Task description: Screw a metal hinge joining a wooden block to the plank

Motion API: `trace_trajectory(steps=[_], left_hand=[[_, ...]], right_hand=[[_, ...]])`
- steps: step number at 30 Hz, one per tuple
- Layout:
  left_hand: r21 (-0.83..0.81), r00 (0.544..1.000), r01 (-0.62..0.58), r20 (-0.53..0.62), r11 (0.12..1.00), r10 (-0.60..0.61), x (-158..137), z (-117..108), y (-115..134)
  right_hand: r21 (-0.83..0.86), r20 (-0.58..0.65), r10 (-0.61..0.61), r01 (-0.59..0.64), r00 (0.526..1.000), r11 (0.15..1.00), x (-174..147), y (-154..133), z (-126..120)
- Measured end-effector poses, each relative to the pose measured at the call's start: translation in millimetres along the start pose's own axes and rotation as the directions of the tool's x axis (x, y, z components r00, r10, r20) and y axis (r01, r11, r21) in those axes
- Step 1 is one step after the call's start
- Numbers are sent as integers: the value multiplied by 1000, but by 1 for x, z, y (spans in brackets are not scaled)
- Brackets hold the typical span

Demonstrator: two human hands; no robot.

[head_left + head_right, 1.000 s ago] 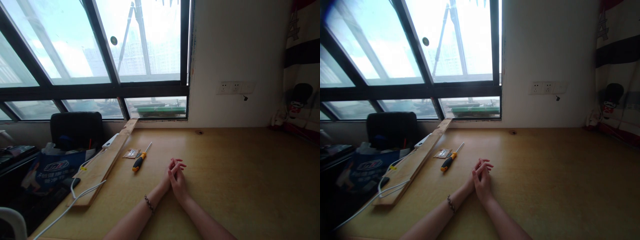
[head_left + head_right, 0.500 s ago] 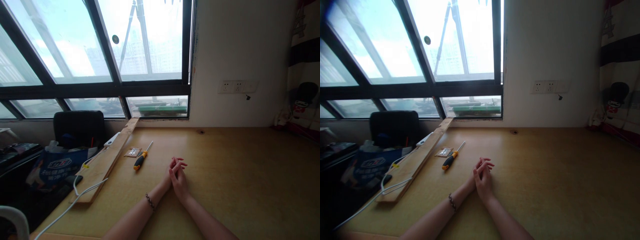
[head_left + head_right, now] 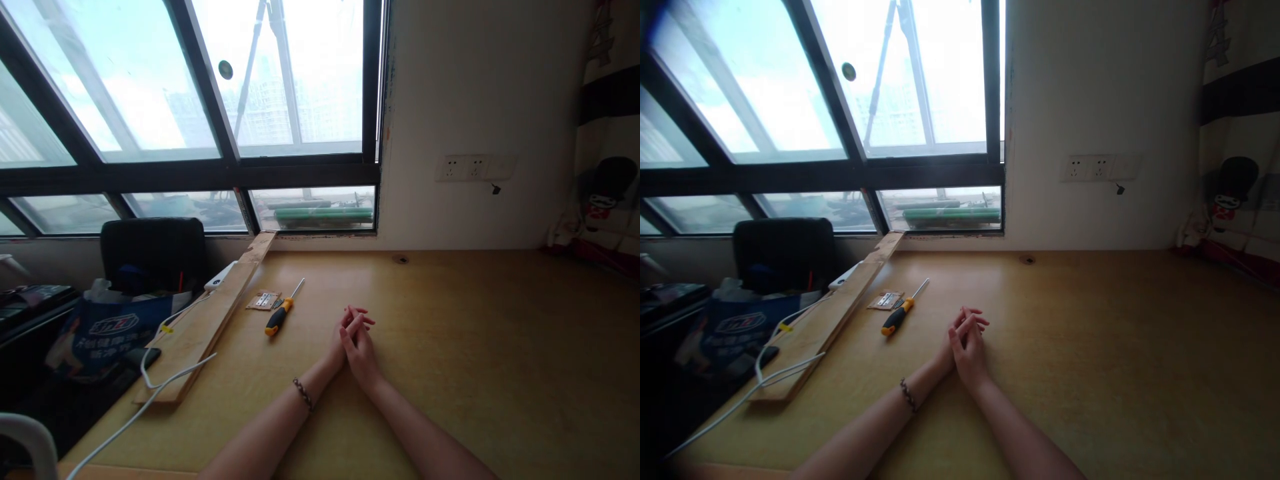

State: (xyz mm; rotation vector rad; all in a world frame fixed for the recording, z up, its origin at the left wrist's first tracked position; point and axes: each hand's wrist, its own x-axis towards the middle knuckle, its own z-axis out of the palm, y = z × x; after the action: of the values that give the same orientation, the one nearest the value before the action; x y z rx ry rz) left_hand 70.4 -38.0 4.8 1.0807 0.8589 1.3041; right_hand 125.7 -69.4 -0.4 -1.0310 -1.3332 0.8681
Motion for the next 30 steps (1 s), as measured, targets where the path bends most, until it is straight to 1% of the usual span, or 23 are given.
trace_trajectory(steps=[4,11,17,23,26,30], left_hand=[[-20,1000,-12,-2,1000,12,3,-1,-3],[-39,1000,-6,-24,999,5,2,1,-1],[-44,999,-14,-42,999,12,0,1,0],[-27,999,15,-40,1000,-16,0,1,3],[-27,999,9,-39,1000,-10,2,0,-1],[-39,1000,-18,-21,999,17,4,-4,-11]], right_hand=[[-10,11,-3,3,1000,1000,2,0,2],[-53,14,-15,16,1000,998,3,0,2],[-77,19,-42,44,999,996,5,1,2],[-100,56,-96,101,994,990,9,9,-3],[-94,70,-125,131,990,987,10,12,-5],[-93,62,-131,136,989,986,10,10,-7]])
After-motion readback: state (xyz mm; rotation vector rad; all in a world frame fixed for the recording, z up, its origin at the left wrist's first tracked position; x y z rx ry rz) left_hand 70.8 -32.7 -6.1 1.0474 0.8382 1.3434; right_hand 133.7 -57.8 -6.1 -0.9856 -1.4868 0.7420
